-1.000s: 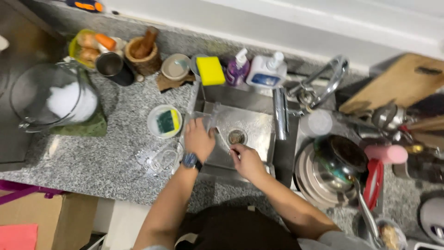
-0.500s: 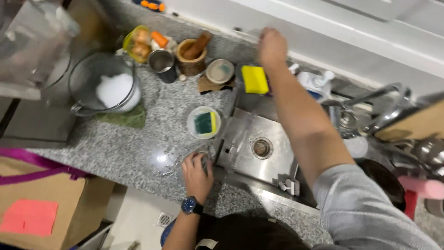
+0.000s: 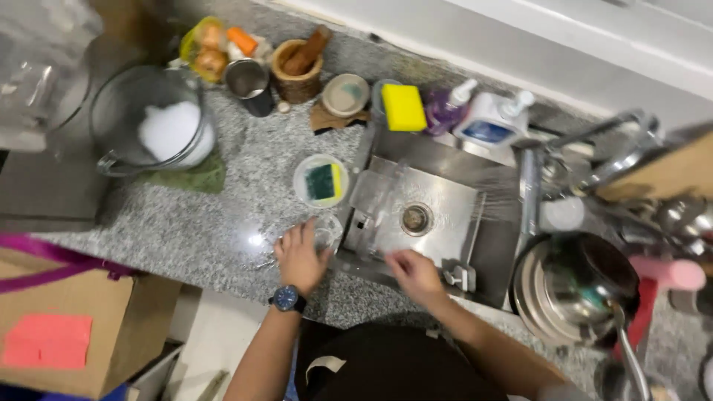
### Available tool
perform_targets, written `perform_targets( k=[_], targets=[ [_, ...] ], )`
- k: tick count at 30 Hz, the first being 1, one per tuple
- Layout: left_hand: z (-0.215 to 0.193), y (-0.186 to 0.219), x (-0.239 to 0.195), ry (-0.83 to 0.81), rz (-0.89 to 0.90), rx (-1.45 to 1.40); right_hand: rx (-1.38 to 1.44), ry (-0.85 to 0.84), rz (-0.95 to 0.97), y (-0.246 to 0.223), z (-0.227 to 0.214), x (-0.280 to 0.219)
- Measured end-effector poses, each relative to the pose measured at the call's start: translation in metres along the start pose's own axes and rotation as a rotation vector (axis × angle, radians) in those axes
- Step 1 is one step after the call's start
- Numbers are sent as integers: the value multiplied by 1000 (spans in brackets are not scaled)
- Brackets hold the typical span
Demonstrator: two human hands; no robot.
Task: Washing a large clear plastic container part in a sink using a sponge and soap.
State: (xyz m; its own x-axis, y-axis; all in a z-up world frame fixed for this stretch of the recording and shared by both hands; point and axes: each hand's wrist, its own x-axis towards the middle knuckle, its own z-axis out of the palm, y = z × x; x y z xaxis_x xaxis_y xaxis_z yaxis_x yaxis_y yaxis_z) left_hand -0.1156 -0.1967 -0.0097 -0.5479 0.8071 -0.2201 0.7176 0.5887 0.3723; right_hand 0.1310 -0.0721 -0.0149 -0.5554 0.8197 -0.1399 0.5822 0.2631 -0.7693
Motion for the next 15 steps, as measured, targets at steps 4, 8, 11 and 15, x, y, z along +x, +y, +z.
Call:
perform_targets(
  k=[4, 8, 11, 15],
  targets=[
    [42, -28, 20, 23, -9, -33, 317, 246, 321, 105, -48, -39],
    [49, -38, 19, -45, -170, -163, 284, 415, 380, 128, -91, -25],
    [45, -47, 17, 60, -132, -436, 133, 55, 347, 16, -83, -18],
    [58, -46, -5, 211, -256, -616, 82, 7, -400, -61, -14, 66]
  ],
)
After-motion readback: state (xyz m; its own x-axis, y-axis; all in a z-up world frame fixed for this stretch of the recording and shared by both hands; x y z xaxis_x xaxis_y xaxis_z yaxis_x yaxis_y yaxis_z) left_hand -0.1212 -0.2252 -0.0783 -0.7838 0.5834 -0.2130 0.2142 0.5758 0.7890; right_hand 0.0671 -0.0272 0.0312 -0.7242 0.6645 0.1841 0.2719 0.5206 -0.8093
